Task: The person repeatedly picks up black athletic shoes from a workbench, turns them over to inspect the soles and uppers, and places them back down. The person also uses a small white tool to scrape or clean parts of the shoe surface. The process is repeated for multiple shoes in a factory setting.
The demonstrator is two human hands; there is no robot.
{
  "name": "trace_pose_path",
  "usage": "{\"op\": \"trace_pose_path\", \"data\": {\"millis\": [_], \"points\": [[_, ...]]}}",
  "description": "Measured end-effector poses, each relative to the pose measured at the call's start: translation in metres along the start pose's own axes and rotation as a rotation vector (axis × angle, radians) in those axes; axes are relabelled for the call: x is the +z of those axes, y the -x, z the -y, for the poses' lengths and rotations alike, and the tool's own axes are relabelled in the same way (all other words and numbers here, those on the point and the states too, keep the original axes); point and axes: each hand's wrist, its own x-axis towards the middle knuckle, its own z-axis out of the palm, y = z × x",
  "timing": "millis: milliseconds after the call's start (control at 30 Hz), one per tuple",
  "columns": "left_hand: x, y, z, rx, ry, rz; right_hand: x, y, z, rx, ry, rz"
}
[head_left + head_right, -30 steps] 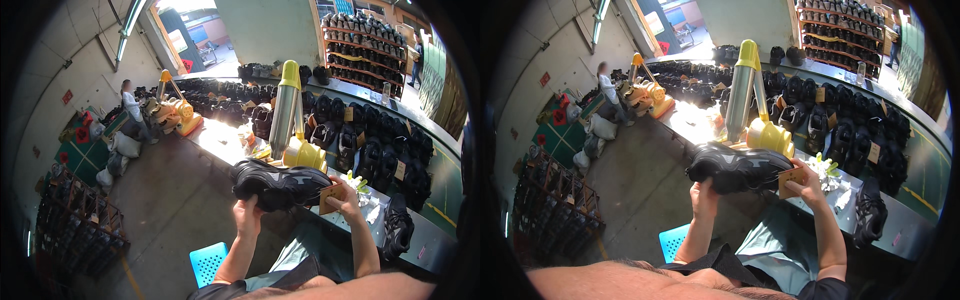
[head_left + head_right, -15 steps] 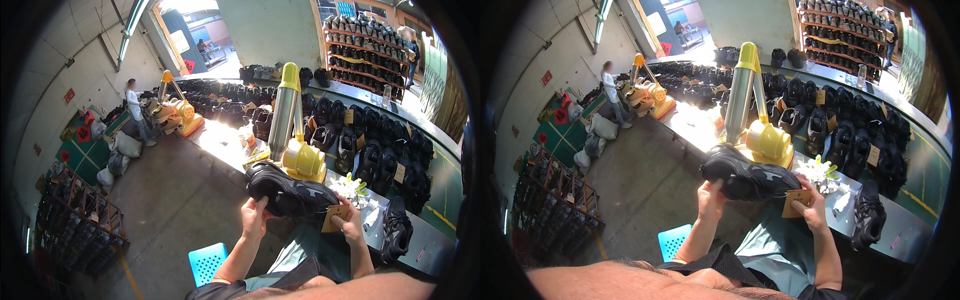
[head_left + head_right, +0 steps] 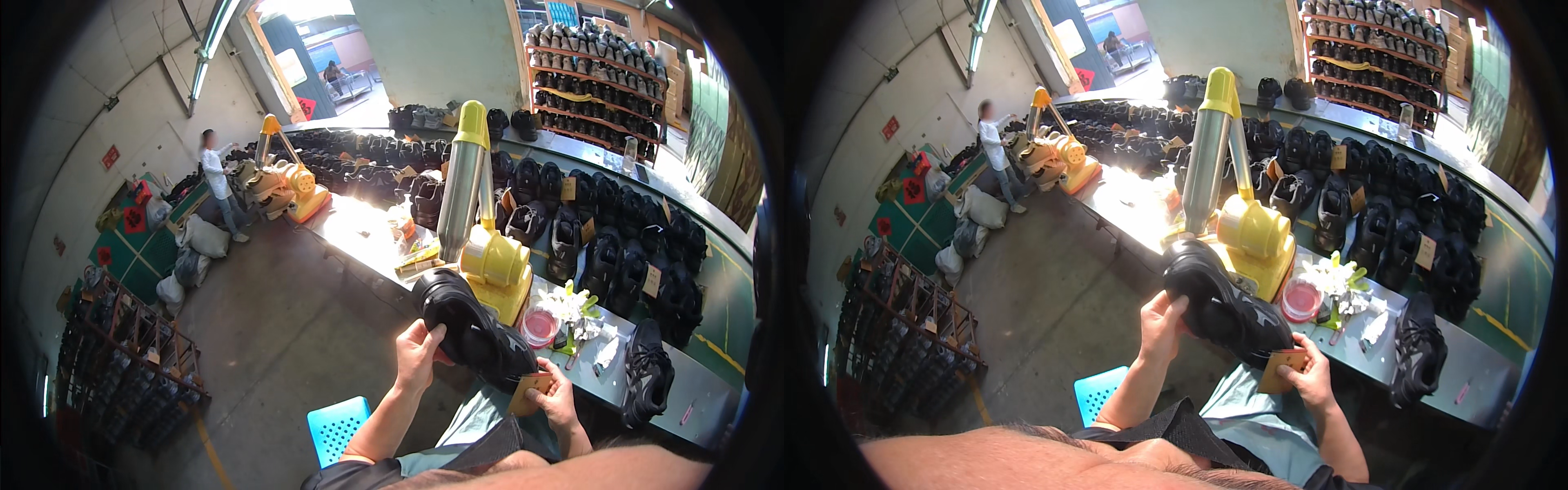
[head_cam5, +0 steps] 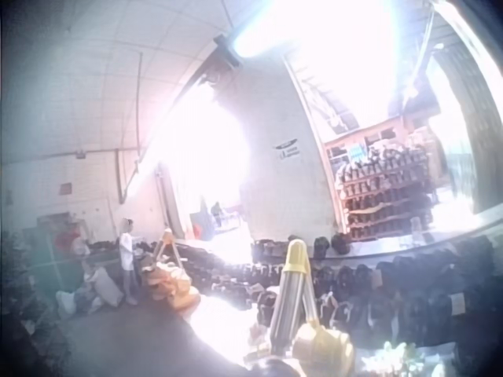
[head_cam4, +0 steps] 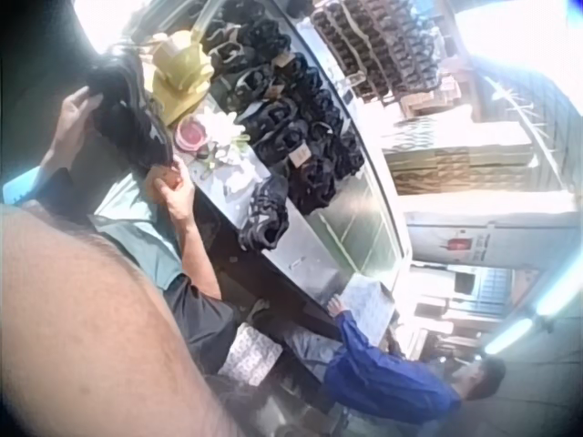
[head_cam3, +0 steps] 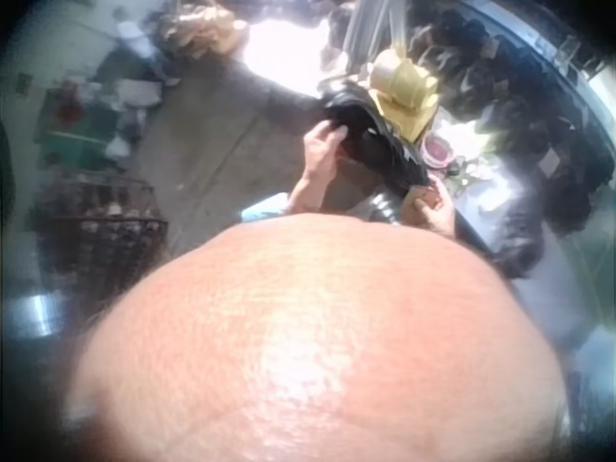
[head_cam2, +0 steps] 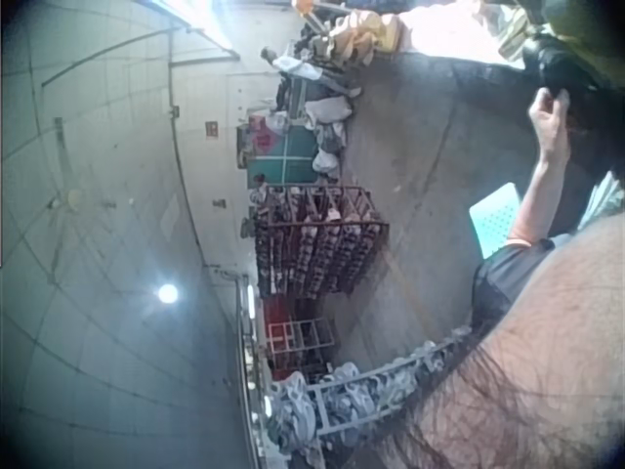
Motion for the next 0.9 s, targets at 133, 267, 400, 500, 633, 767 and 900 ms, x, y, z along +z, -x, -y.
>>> {"op": "trace_pose_path", "data": {"millis": [133, 267, 400, 500, 633, 767, 900], "points": [[0.002, 0.003, 0.001, 0.016, -0.056, 0.014, 0.002, 0.011, -0.009, 0.074, 0.003, 0.042], [-0.003, 0.003, 0.006, 0.047, -0.168, 0.04, 0.008, 0.02, -0.017, 0.134, 0.006, 0.11], [0.0, 0.004, 0.0, 0.009, -0.326, 0.054, 0.001, 0.017, -0.043, 0.237, 0.133, 0.226], [-0.002, 0.004, -0.002, -0.032, -0.49, 0.078, 0.005, 0.008, -0.043, 0.183, 0.365, 0.185], [0.003, 0.006, -0.009, -0.021, -0.739, 0.166, 0.034, -0.019, 0.003, -0.082, 0.355, 0.138], [0.001, 0.012, -0.018, 0.069, -0.962, 0.282, 0.088, -0.04, 0.066, -0.069, 0.676, 0.194], [0.001, 0.009, -0.019, 0.262, -1.064, 0.289, 0.085, -0.093, 0.004, -0.37, 0.535, 0.163]]}}
